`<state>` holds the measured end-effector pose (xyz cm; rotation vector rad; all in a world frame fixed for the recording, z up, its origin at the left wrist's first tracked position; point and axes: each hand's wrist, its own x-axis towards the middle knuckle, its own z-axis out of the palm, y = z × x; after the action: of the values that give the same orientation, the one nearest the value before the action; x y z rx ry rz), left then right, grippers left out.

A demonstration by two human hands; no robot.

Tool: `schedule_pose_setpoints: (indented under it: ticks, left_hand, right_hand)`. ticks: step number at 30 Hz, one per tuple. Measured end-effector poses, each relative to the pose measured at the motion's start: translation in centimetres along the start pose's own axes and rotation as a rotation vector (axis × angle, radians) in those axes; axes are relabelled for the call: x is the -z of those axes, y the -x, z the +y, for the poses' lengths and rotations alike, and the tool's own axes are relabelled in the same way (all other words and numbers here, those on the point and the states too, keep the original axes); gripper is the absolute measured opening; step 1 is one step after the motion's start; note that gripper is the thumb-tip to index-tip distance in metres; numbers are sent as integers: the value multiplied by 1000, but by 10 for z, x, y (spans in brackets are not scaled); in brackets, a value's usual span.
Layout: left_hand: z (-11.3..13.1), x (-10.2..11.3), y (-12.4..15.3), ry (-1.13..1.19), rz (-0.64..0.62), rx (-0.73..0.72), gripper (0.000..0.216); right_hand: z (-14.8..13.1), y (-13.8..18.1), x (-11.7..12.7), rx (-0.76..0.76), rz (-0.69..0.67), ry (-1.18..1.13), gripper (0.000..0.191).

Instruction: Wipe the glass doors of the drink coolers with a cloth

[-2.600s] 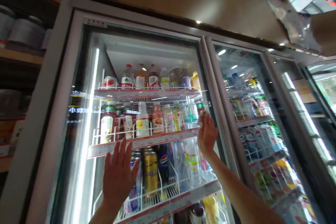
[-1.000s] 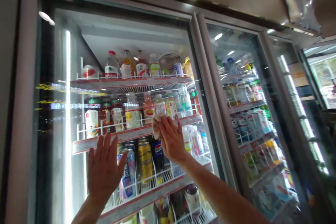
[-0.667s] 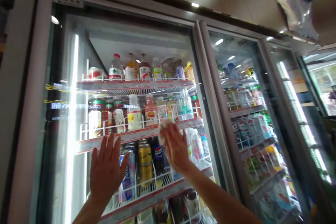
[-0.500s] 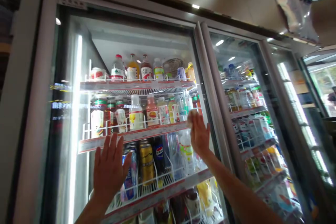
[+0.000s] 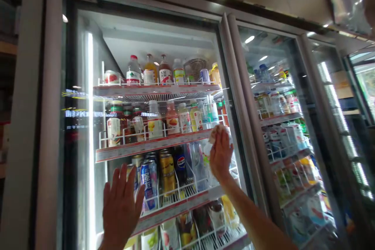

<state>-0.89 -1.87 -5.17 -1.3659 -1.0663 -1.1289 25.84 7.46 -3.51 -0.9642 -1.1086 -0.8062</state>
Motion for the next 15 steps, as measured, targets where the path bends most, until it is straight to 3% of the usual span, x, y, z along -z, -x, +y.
schedule_pose_setpoints:
  ticks: [4,6,10,12,15]
  left_hand:
    - [-3,0,17,-25,14,12,61]
    - [-8,2,22,-26,0,-21,61]
    - [-13,5,32,-25,-13,-35,61]
    - [-11,5,35,-34,5,-18,61]
    - [-6,4,36,-44,14,17,63]
  right_hand:
    - [-30,28,9,408,-165,-223,59]
    - [-17,31,11,373,-138,-198,58]
    - [22,22,10,32,10,14,56]
    - [19,27,12,84,-40,-7,58]
    - [10,40,17,344,-199,-130,60]
